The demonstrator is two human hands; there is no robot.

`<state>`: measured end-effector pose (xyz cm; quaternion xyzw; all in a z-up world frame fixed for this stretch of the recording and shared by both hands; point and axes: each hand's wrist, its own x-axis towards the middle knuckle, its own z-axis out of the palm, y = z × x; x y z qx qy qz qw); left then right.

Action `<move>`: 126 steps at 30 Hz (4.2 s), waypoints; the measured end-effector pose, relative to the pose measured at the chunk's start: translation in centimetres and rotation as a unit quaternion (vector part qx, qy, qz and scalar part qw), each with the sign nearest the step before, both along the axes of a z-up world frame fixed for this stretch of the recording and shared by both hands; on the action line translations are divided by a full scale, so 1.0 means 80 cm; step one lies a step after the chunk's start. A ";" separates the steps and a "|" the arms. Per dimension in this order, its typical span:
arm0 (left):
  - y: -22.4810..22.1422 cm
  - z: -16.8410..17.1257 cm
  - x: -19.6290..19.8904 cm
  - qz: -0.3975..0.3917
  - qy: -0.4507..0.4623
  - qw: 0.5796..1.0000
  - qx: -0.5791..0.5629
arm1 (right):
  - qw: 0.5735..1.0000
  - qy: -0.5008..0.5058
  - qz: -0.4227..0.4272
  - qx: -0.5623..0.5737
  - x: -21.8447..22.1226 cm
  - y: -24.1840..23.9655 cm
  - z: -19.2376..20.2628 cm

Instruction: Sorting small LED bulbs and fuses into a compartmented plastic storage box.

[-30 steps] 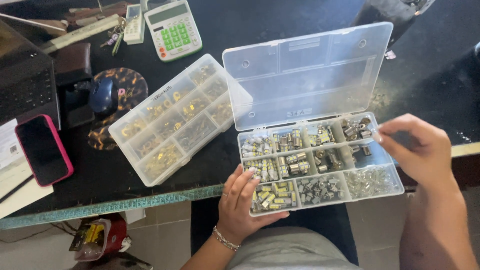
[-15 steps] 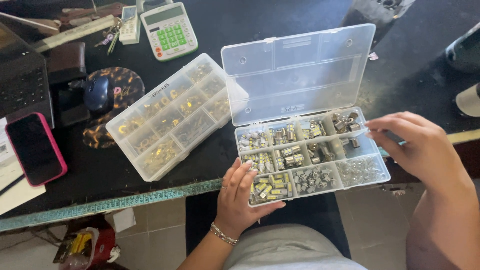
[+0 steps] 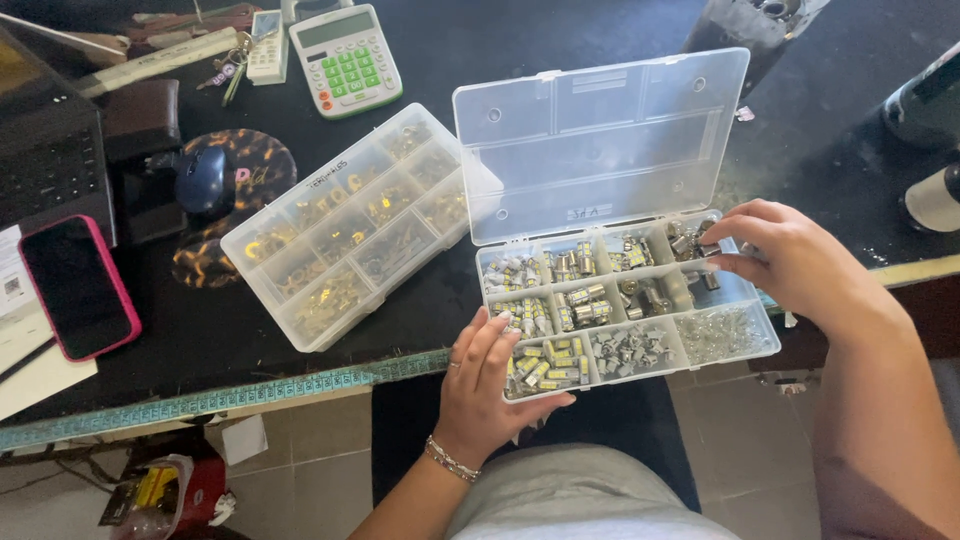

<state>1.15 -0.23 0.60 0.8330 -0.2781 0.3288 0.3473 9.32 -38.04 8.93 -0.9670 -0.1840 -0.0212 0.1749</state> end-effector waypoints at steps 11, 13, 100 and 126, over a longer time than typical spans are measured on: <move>0.000 0.003 0.001 -0.004 -0.003 1.000 0.001 | 0.999 0.036 -0.005 0.019 -0.006 0.039 0.047; 0.001 0.004 0.001 -0.008 -0.003 1.000 -0.005 | 0.997 0.005 0.053 0.061 -0.016 0.061 0.044; -0.001 0.001 -0.001 -0.006 0.009 1.000 0.013 | 0.978 -0.104 0.159 0.088 -0.028 0.094 0.024; 0.015 0.039 -0.006 -0.046 0.130 0.990 0.031 | 0.982 -0.099 -0.148 -0.063 -0.003 0.034 0.010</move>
